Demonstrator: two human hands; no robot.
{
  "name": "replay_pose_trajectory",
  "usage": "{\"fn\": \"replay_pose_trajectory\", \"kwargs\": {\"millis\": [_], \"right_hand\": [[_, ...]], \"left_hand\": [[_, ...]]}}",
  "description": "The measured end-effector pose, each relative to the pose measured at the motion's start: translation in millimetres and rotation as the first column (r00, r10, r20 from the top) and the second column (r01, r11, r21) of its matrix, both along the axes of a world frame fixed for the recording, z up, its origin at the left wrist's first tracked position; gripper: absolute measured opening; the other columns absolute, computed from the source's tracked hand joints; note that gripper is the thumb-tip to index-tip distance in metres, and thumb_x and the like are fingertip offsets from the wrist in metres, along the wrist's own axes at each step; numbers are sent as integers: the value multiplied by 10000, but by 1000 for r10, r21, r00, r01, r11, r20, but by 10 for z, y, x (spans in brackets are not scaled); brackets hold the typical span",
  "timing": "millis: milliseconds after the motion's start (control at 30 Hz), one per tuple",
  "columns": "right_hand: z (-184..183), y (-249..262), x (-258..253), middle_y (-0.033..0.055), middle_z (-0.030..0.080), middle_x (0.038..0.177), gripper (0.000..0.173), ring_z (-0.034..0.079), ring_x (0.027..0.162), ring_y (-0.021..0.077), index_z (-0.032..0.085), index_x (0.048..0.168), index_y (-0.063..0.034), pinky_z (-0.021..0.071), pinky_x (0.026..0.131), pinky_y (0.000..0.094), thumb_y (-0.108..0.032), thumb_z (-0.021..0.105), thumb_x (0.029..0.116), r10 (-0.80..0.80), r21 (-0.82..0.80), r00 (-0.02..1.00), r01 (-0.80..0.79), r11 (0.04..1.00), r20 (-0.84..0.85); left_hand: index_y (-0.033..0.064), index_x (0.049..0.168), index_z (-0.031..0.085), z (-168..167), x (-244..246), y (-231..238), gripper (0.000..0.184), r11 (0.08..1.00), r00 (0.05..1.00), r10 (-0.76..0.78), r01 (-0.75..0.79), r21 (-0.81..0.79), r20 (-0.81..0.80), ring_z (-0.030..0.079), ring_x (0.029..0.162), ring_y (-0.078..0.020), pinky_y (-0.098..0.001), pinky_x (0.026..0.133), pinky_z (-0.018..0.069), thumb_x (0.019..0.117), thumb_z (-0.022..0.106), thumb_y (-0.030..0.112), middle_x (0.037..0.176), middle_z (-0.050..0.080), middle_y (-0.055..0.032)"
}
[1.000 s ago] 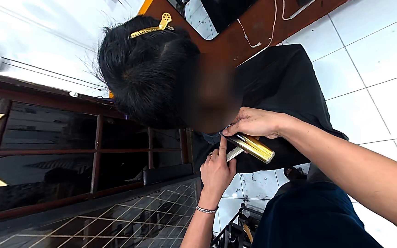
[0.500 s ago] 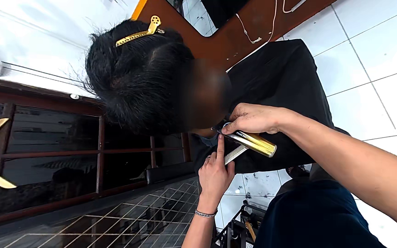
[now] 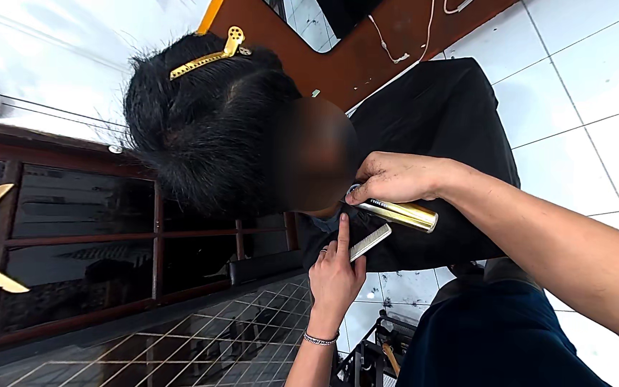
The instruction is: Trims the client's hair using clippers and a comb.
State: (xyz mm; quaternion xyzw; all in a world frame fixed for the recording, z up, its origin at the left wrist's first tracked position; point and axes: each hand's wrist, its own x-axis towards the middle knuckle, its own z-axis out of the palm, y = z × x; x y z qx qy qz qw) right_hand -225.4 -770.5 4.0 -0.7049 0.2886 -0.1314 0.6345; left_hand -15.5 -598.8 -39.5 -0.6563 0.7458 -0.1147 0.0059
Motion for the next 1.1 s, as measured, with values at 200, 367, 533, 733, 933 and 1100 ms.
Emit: {"fn": "replay_pose_trajectory", "kwargs": {"millis": [200, 367, 533, 733, 933, 1100], "right_hand": [[-38, 10, 7, 1, 537, 675, 287, 502, 586, 83, 668, 881, -75, 398, 548, 283, -308, 604, 1035, 57, -221, 996, -39, 975, 74], [9, 96, 8, 0, 546, 695, 305, 544, 622, 124, 643, 907, -107, 426, 569, 347, -387, 603, 1019, -24, -295, 999, 14, 955, -33], [-10, 190, 47, -16, 565, 712, 298, 578, 649, 118, 644, 958, -125, 455, 576, 348, -416, 609, 1006, -82, -317, 996, 71, 946, -20], [24, 209, 44, -15, 595, 755, 290, 602, 693, 115, 659, 1025, -129, 473, 603, 348, -413, 604, 1005, -102, -339, 995, 98, 936, 7], [62, 212, 28, -23, 600, 764, 274, 608, 710, 117, 655, 1002, -147, 479, 615, 361, -417, 607, 1002, -107, -379, 994, 102, 920, 6], [66, 176, 9, -15, 603, 782, 284, 609, 724, 131, 656, 1005, -150, 480, 625, 377, -430, 605, 1000, -109, -401, 993, 86, 912, -36]], "left_hand": [[19, 1489, 534, 21, -11, -11, 679, 1000, 1000, -14, 14, -23, 4, 693, 661, -325, -454, 520, 527, 860, 631, 255, 845, 727, -143], [16, 1473, 551, 20, -13, -24, 667, 999, 1000, -16, 16, -31, 4, 681, 645, -306, -443, 504, 518, 858, 630, 260, 830, 713, -131], [-2, 1447, 571, 21, -20, -21, 645, 1000, 1000, -9, 9, -19, 0, 697, 674, -320, -460, 518, 527, 862, 622, 264, 855, 724, -141], [-7, 1410, 604, 2, -13, -19, 619, 999, 1000, -12, 12, -32, -5, 704, 687, -321, -460, 527, 535, 856, 632, 267, 860, 728, -144], [-8, 1402, 612, -3, -7, -31, 609, 999, 1000, -18, 18, -35, -10, 702, 686, -319, -457, 530, 535, 859, 632, 265, 852, 726, -146], [1, 1447, 574, 1, 0, -29, 650, 1000, 1000, -15, 15, -22, -10, 697, 677, -325, -454, 526, 532, 852, 632, 258, 857, 723, -153]]}}
